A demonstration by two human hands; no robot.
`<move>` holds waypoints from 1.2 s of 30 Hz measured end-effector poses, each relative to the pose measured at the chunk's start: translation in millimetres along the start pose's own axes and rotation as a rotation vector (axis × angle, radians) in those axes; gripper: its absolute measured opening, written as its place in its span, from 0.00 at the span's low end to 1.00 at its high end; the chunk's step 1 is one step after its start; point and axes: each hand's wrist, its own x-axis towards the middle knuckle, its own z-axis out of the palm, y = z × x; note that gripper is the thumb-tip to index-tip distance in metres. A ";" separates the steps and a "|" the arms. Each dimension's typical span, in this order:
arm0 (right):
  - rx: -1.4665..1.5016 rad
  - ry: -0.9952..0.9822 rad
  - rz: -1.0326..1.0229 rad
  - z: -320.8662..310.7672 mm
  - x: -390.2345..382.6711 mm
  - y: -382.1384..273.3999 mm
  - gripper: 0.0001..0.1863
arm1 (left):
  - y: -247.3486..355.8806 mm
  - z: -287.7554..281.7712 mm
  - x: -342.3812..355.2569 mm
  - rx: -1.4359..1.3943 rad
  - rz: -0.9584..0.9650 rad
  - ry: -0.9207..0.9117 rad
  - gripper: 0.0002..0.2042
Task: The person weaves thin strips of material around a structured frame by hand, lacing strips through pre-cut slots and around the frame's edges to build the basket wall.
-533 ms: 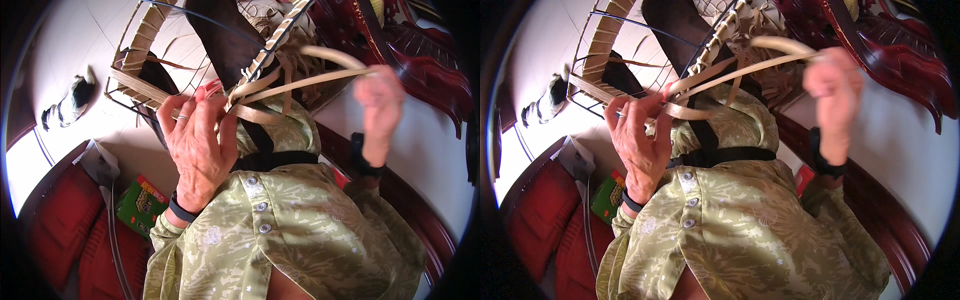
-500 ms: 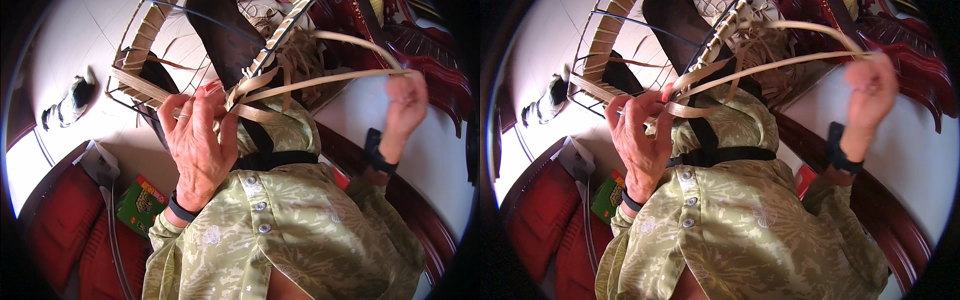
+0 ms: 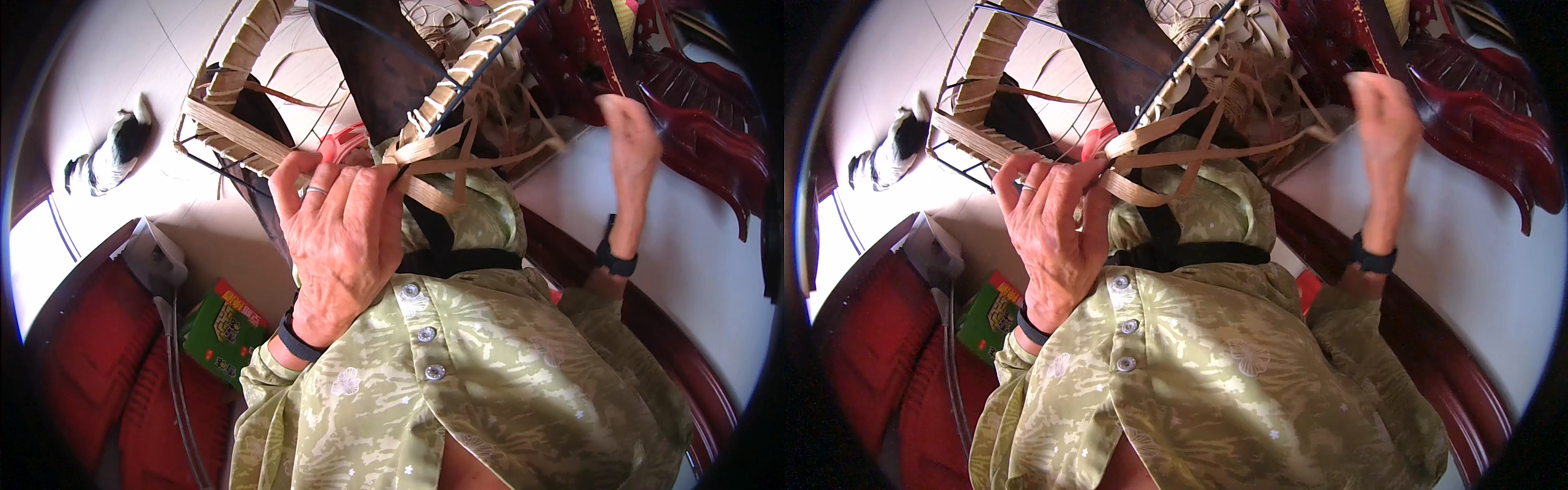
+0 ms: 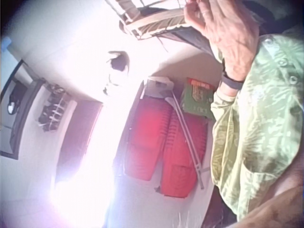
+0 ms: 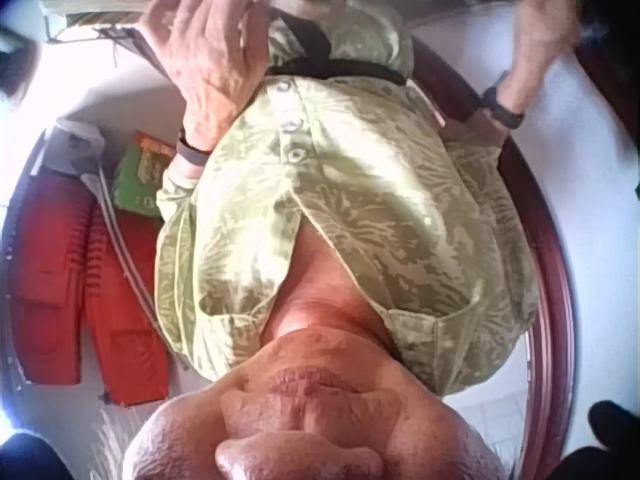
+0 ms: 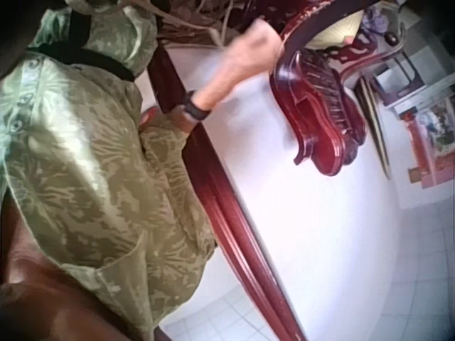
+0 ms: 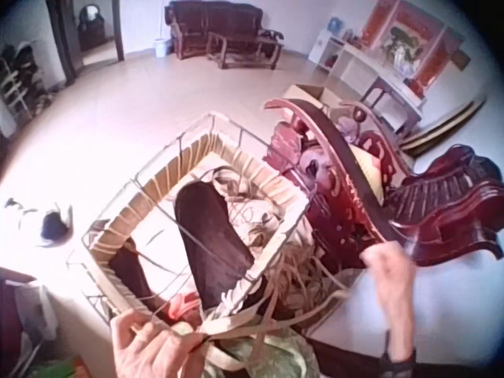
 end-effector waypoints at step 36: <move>0.420 -0.474 -0.322 61.1 -49.3 -112.1 0.08 | -5.1 6.7 1.6 0.003 0.043 0.092 0.11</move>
